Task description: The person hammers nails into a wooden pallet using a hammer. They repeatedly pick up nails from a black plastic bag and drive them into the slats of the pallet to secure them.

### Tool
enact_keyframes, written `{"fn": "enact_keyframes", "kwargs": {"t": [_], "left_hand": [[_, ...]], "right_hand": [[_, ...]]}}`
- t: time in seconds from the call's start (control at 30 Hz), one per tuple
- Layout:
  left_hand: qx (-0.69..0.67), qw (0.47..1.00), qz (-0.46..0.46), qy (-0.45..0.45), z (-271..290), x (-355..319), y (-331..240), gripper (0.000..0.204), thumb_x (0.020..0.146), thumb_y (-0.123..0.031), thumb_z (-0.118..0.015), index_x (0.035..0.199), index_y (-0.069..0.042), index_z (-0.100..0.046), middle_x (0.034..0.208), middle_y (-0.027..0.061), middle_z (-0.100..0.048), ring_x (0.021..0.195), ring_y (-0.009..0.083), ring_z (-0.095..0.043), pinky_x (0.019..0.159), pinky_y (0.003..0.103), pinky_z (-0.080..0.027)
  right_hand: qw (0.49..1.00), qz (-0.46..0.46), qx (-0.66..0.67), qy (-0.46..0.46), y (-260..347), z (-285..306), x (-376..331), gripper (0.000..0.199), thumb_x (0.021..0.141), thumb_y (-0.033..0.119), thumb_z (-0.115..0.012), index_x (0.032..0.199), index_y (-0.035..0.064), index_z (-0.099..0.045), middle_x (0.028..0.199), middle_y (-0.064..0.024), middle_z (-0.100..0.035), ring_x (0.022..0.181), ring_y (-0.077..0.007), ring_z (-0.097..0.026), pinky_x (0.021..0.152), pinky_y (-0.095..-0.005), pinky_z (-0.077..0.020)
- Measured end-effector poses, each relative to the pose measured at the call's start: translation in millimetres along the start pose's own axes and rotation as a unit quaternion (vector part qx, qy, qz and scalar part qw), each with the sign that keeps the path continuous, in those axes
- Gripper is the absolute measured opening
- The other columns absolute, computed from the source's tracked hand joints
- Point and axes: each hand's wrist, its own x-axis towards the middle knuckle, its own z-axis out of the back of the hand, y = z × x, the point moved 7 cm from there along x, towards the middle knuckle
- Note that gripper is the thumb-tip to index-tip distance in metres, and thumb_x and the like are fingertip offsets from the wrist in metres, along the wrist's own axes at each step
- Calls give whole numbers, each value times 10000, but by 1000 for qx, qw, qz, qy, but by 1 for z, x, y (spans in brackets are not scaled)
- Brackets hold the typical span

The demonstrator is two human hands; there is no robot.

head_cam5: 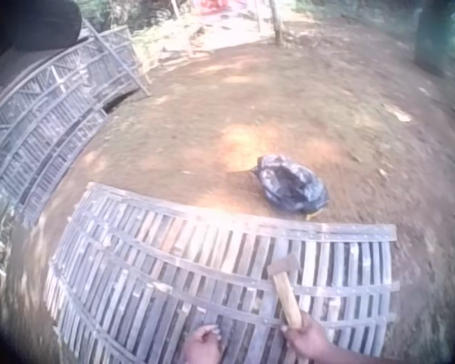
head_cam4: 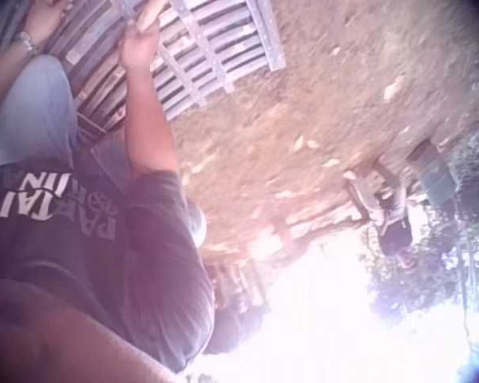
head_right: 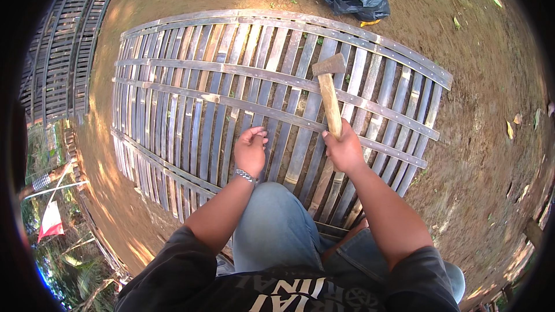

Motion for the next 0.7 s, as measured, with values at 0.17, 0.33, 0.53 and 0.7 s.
{"fn": "enact_keyframes", "kwargs": {"t": [0.17, 0.33, 0.53, 0.7], "left_hand": [[131, 984, -106, -60, 0, 25, -31, 143, 980, -144, -674, 992, -7, -710, 872, 79, -720, 731, 170, -645, 699, 336, -523], [108, 939, -313, -90, -35, 79, -103, 120, 974, -100, -658, 1045, -11, -696, 958, 102, -699, 829, 194, -671, 780, 327, -542], [79, 901, -426, 21, -155, 117, -203, 149, 921, -162, -766, 936, -20, -721, 899, 123, -705, 853, 234, -694, 745, 358, -536], [109, 876, -467, 45, -256, 155, -266, 116, 874, -144, -765, 922, -39, -754, 951, 136, -729, 893, 318, -706, 821, 405, -547]], "right_hand": [[999, -13, -30, 25, -21, 21, -4, 427, 1018, 206, -645, 1361, 5, -487, 735, -53, -609, 565, -147, -608, 546, -333, -506], [1000, 7, -9, -10, -13, 46, 2, 353, 1019, 198, -653, 1271, 5, -499, 749, -55, -609, 576, -155, -617, 543, -326, -512], [981, 28, 146, -128, 4, 69, 40, 355, 972, 130, -720, 1221, 0, -503, 801, -61, -620, 578, -146, -628, 529, -321, -535], [973, 14, 155, -172, -3, 60, 44, 298, 956, 91, -733, 1145, 13, -516, 779, -61, -627, 527, -145, -615, 482, -318, -508]]}}
